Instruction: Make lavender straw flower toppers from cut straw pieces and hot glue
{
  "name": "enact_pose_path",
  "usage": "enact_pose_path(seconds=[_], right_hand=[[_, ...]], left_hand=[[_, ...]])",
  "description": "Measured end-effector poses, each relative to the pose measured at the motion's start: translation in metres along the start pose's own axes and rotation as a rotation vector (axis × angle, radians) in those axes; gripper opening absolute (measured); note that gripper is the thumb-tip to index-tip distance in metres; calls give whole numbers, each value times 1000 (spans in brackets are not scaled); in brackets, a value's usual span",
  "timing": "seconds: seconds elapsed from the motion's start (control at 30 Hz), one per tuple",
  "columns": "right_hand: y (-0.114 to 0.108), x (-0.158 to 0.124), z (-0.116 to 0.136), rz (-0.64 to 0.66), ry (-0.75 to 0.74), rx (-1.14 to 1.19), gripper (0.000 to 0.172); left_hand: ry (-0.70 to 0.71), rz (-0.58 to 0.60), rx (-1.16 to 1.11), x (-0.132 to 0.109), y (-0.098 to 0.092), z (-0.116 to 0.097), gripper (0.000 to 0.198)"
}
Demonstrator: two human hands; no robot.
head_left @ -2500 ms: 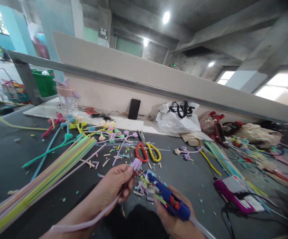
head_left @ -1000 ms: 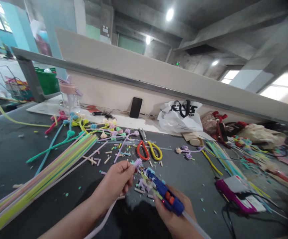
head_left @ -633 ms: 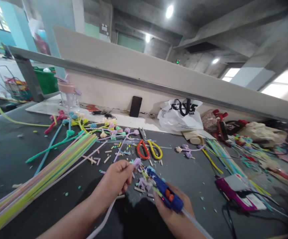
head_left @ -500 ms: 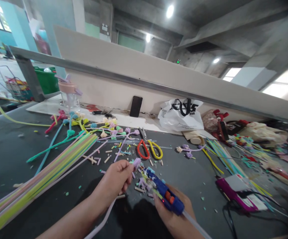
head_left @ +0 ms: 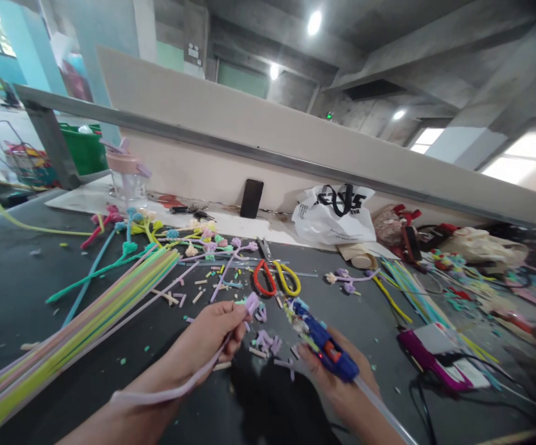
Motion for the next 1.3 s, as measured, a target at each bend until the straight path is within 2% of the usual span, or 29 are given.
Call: enact_pose_path(seconds=[0.13, 0.2, 0.27, 0.4, 0.47, 0.53, 0.63, 0.7, 0.83, 0.93, 1.03, 1.13, 1.3], right_hand=[[-4, 18, -50, 108, -63, -189, 28], [-1, 26, -79, 230, -79, -277, 26], [-2, 32, -101, 287, -75, -328, 30], [-8, 40, -115, 411, -115, -281, 34], [-13, 43, -110, 501, -140, -234, 39], [-18, 44, -99, 520, -153, -205, 40], [-23, 41, -71, 330, -113, -195, 21], [-11, 31, -47, 333, -95, -154, 14], [28, 13, -6, 482, -162, -79, 15], [48, 13, 2, 559, -128, -113, 18], [53, 17, 0, 601, -101, -199, 16], [50, 18, 1, 611, -112, -219, 14], [36, 20, 7, 558, -129, -33, 18]], left_hand=[[-36, 14, -89, 1, -3, 3, 24], [-40, 14, -86, 1, -4, 3, 24], [-33, 13, -62, 2, -4, 3, 24], [-46, 19, -51, 2, -3, 4, 22], [-67, 16, -60, 2, -2, 4, 22], [-81, 8, -68, 1, -2, 3, 22], [-92, 0, -74, -1, 0, 1, 20], [-100, 0, -76, -2, 1, 1, 19], [-105, 2, -68, -3, 1, 3, 20], [-79, 19, -54, -1, -1, 4, 21], [-63, 50, -48, 0, -2, 5, 23], [-74, 64, -64, -1, -2, 4, 22], [-116, 113, -139, -5, 3, 1, 17]])
Point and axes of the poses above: each hand's wrist, its own x-axis towards the middle knuckle, its own y-axis out of the palm, z = x × y, the point moved 4 cm from there along x, towards the middle knuckle
